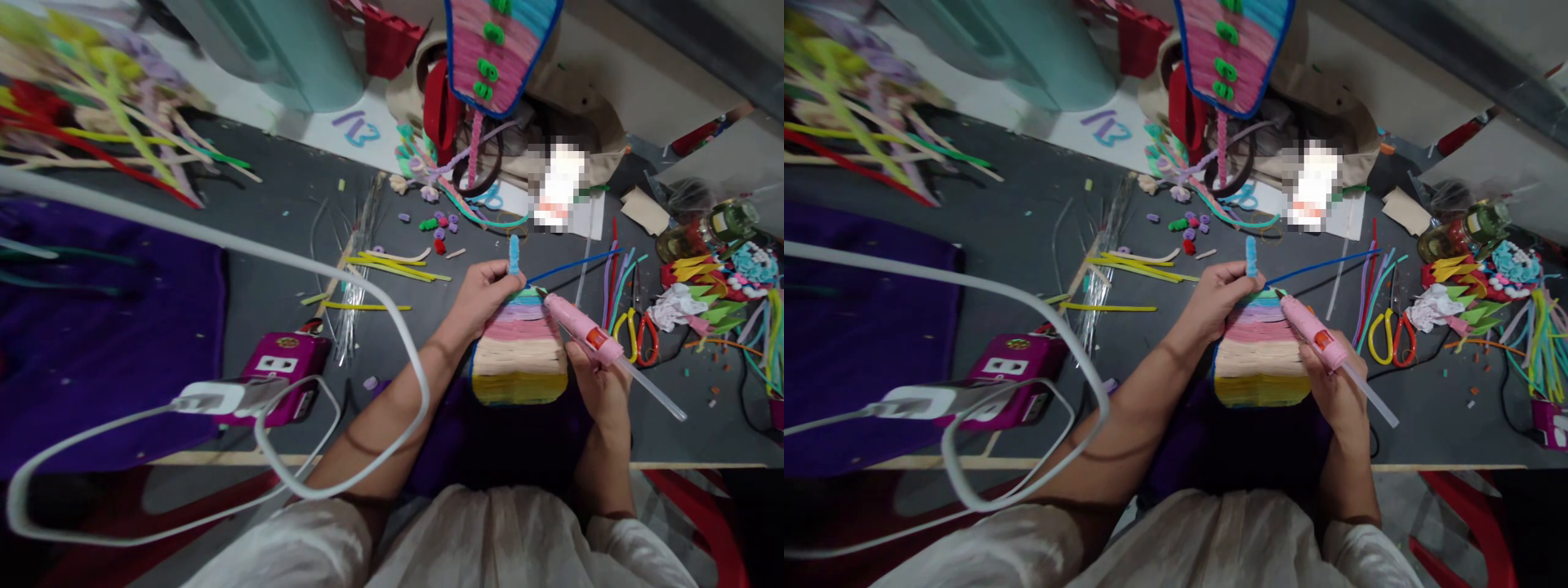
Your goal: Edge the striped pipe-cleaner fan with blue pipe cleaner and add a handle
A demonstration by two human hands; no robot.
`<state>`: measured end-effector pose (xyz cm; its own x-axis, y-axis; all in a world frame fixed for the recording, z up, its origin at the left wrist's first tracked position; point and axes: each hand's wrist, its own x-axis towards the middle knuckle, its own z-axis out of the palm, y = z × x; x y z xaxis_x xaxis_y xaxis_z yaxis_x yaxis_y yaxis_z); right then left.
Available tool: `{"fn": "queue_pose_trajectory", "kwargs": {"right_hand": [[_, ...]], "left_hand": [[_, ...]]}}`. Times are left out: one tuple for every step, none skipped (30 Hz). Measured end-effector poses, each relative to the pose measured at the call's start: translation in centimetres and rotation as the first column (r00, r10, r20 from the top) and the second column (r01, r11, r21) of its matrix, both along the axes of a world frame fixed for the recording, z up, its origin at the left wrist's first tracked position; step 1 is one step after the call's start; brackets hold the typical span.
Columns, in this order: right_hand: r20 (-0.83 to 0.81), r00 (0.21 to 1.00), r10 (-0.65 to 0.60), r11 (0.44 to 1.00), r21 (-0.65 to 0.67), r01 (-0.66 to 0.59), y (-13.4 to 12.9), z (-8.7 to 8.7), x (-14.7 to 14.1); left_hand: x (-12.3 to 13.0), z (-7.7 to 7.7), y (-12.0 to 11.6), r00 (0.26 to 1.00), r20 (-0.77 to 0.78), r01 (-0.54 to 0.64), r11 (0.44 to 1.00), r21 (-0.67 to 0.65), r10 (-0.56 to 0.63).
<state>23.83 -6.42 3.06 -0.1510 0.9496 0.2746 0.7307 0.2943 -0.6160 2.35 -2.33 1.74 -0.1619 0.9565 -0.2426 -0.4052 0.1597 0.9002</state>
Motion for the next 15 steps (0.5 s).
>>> {"fn": "queue_pose_trajectory", "kwargs": {"right_hand": [[-0.004, 1.000, -0.001, 1.000, -0.012, 0.001, -0.01, 0.06, 0.02], [-0.004, 1.000, -0.001, 1.000, -0.022, 0.000, -0.02, 0.12, 0.05], [-0.004, 1.000, 0.000, 1.000, -0.025, 0.000, -0.02, 0.16, 0.06], [-0.005, 1.000, 0.004, 1.000, -0.027, -0.004, -0.02, 0.21, 0.07], [-0.005, 1.000, 0.013, 1.000, -0.028, -0.013, -0.02, 0.24, 0.08], [-0.006, 1.000, 0.023, 0.999, -0.025, -0.023, -0.03, 0.28, 0.08], [-0.008, 0.999, 0.035, 0.999, -0.026, -0.035, -0.04, 0.32, 0.07], [-0.009, 0.999, 0.042, 0.999, -0.028, -0.043, -0.07, 0.37, 0.07], [-0.007, 0.999, 0.044, 0.998, -0.035, -0.044, -0.10, 0.42, 0.08], [-0.002, 0.999, 0.043, 0.998, -0.045, -0.043, -0.15, 0.48, 0.09], [0.003, 0.999, 0.038, 0.998, -0.055, -0.038, -0.20, 0.56, 0.10], [0.010, 0.999, 0.035, 0.997, -0.065, -0.034, -0.26, 0.64, 0.13], [0.017, 0.999, 0.032, 0.997, -0.072, -0.031, -0.31, 0.73, 0.17], [0.022, 0.999, 0.031, 0.997, -0.075, -0.029, -0.36, 0.82, 0.21], [0.025, 0.999, 0.030, 0.997, -0.076, -0.028, -0.40, 0.91, 0.26]], "left_hand": [[0.00, 0.00, 0.00, 1.000, -0.003, 0.001, 1.000, 0.001, -0.001], [-0.01, 0.00, 0.00, 1.000, -0.005, 0.001, 1.000, 0.002, -0.001], [-0.01, 0.01, -0.01, 1.000, -0.007, 0.000, 1.000, 0.001, 0.000], [-0.01, 0.02, -0.02, 1.000, -0.007, 0.000, 1.000, -0.001, 0.000], [0.00, 0.04, -0.02, 1.000, -0.006, 0.000, 1.000, -0.004, 0.000], [0.01, 0.06, -0.03, 1.000, -0.005, 0.001, 1.000, -0.006, -0.001], [0.02, 0.08, -0.03, 1.000, -0.004, 0.001, 1.000, -0.007, -0.001], [0.02, 0.10, -0.03, 1.000, -0.005, 0.001, 1.000, -0.006, -0.001], [0.02, 0.12, -0.03, 1.000, -0.005, 0.001, 1.000, -0.005, -0.001], [0.02, 0.12, -0.03, 1.000, -0.006, 0.000, 1.000, -0.002, 0.000], [0.01, 0.13, -0.02, 1.000, -0.008, -0.001, 1.000, 0.000, 0.001], [0.00, 0.13, -0.01, 1.000, -0.010, -0.003, 1.000, 0.002, 0.003], [-0.01, 0.12, -0.01, 1.000, -0.014, -0.004, 1.000, 0.004, 0.004], [-0.01, 0.12, -0.01, 1.000, -0.016, -0.004, 1.000, 0.006, 0.004], [-0.02, 0.12, -0.01, 1.000, -0.017, -0.005, 1.000, 0.006, 0.005]]}}
